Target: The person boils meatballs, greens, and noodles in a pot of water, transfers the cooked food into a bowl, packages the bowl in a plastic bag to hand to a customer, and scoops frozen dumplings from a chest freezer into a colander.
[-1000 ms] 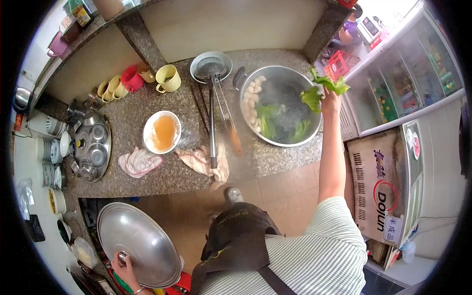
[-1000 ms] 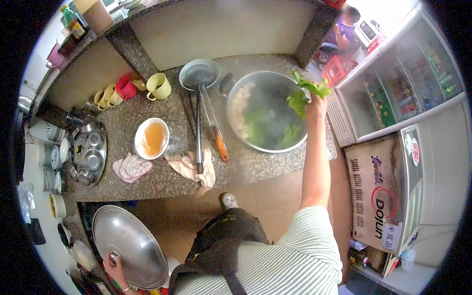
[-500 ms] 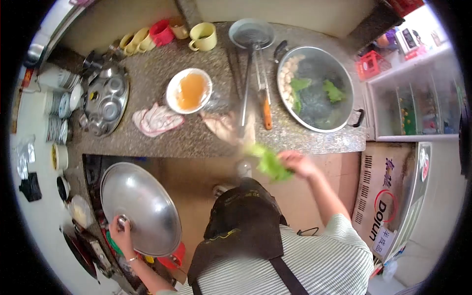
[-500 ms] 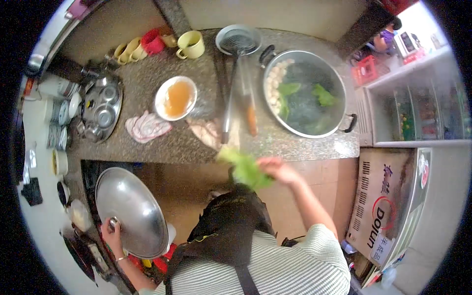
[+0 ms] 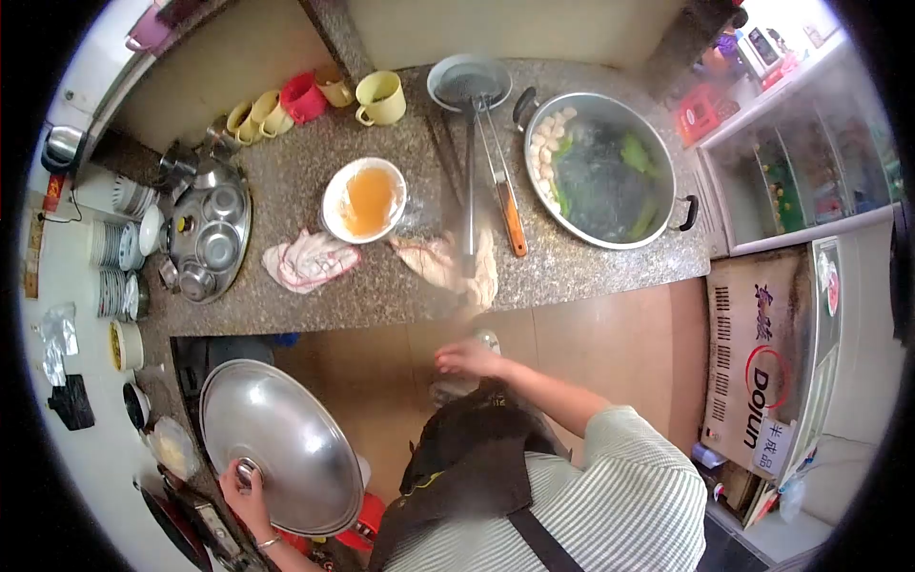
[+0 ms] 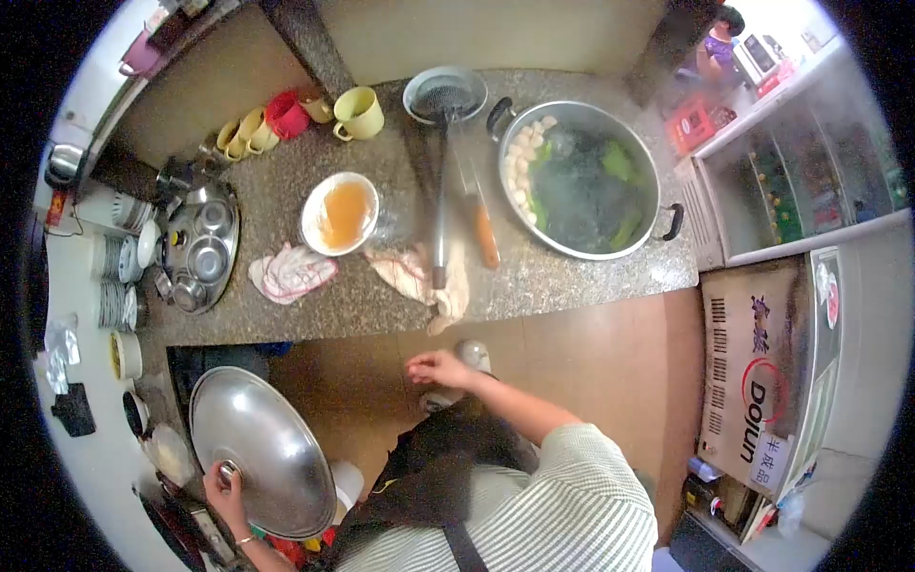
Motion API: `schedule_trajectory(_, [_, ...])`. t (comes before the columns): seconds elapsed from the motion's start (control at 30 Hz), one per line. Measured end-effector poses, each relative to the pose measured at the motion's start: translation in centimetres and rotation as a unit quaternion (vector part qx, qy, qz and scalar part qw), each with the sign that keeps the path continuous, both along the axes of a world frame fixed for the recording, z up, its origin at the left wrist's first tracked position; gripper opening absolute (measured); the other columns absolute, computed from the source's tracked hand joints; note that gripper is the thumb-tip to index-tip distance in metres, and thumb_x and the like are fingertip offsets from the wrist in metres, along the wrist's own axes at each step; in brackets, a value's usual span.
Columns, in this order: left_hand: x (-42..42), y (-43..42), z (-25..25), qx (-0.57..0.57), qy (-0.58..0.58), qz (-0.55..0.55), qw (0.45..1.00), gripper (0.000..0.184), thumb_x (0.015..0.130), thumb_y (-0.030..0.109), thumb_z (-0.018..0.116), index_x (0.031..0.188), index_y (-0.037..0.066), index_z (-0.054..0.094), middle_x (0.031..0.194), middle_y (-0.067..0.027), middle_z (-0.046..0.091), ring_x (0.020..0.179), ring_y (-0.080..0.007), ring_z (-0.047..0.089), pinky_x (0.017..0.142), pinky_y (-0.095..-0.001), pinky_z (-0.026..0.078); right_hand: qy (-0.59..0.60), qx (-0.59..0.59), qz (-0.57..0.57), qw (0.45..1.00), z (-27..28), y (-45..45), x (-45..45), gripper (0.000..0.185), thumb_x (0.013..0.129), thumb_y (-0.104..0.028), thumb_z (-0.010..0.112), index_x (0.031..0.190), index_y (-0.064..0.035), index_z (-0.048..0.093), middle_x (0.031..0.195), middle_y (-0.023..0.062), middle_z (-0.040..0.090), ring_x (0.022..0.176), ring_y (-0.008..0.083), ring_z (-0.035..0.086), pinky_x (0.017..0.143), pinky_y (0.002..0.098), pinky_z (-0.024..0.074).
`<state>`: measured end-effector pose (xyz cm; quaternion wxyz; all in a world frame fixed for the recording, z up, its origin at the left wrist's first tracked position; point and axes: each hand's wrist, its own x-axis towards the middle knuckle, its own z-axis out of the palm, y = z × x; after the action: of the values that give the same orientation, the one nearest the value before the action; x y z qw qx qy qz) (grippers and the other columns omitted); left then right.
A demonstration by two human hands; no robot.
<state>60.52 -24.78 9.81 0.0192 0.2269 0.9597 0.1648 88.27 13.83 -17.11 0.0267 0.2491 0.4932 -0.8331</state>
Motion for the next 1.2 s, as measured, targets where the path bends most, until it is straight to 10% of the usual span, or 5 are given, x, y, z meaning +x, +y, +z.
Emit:
schedule_trajectory(0.2, [0.5, 2.3, 1.1, 0.014, 0.0, -0.011, 1.0, 0.038, 0.071, 0.009, 0.069, 0.106, 0.0, 0.059, 0.095, -0.0094, 0.051, 0.084, -0.0225, 0.053, 0.076, -0.0313, 0.043, -0.154, 0.584, -0.348, 0.717, 6.1, 16.1, 0.5, 0.043, 0.078, -0.006, 0.057, 0.12, -0.0049, 0.052, 0.112, 0.0189, 0.057, 0.103, 0.034, 0.055, 0.089, 0.0402, 0.045])
schedule_trajectory(0.43, [1.7, 7.9, 2.9, 0.059, 0.025, -0.035, 0.997, 0.037, 0.071, 0.008, 0.068, 0.106, 0.0, 0.059, 0.097, -0.0089, 0.05, 0.084, -0.0215, 0.053, 0.076, -0.03, 0.044, -0.258, 0.674, -0.297, 0.625, 2.1, 20.4, -2.6, 0.062, 0.07, -0.009, 0.063, 0.129, -0.0083, 0.044, 0.097, 0.0187, 0.055, 0.096, 0.0388, 0.052, 0.078, 0.0456, 0.045])
schedule_trajectory(0.73, [1.8, 14.2, 3.7, 0.061, 0.028, -0.079, 0.995, 0.036, 0.069, 0.007, 0.068, 0.103, 0.002, 0.06, 0.092, -0.007, 0.049, 0.079, -0.0199, 0.051, 0.071, -0.0292, 0.042, -0.029, 0.18, -0.524, 0.832, 8.2, 21.0, 4.8, 0.058, 0.083, -0.011, 0.054, 0.138, -0.0081, 0.035, 0.084, 0.0069, 0.055, 0.061, 0.0155, 0.052, 0.053, 0.0286, 0.0465])
schedule_trajectory(0.93, [-0.2, 17.8, 2.7, 0.074, 0.034, -0.113, 0.99, 0.034, 0.068, 0.006, 0.068, 0.101, 0.001, 0.061, 0.087, -0.0066, 0.049, 0.074, -0.019, 0.05, 0.069, -0.0297, 0.042, 0.116, -0.294, -0.629, 0.71, 10.6, 23.6, 14.6, 0.01, 0.089, -0.015, 0.05, 0.092, -0.0067, 0.045, 0.08, 0.0047, 0.051, 0.055, 0.0092, 0.044, 0.041, 0.0209, 0.0369])
schedule_trajectory(1.2, [-3.3, 23.1, 3.2, 0.087, 0.017, -0.156, 0.984, 0.031, 0.069, 0.004, 0.067, 0.099, 0.002, 0.063, 0.087, -0.0045, 0.049, 0.071, -0.0141, 0.048, 0.065, -0.026, 0.041, 0.173, -0.385, -0.592, 0.687, 10.9, 30.3, 13.2, 0.012, 0.089, -0.011, 0.05, 0.095, -0.0013, 0.045, 0.081, 0.0123, 0.053, 0.054, 0.0119, 0.046, 0.042, 0.0213, 0.0412])
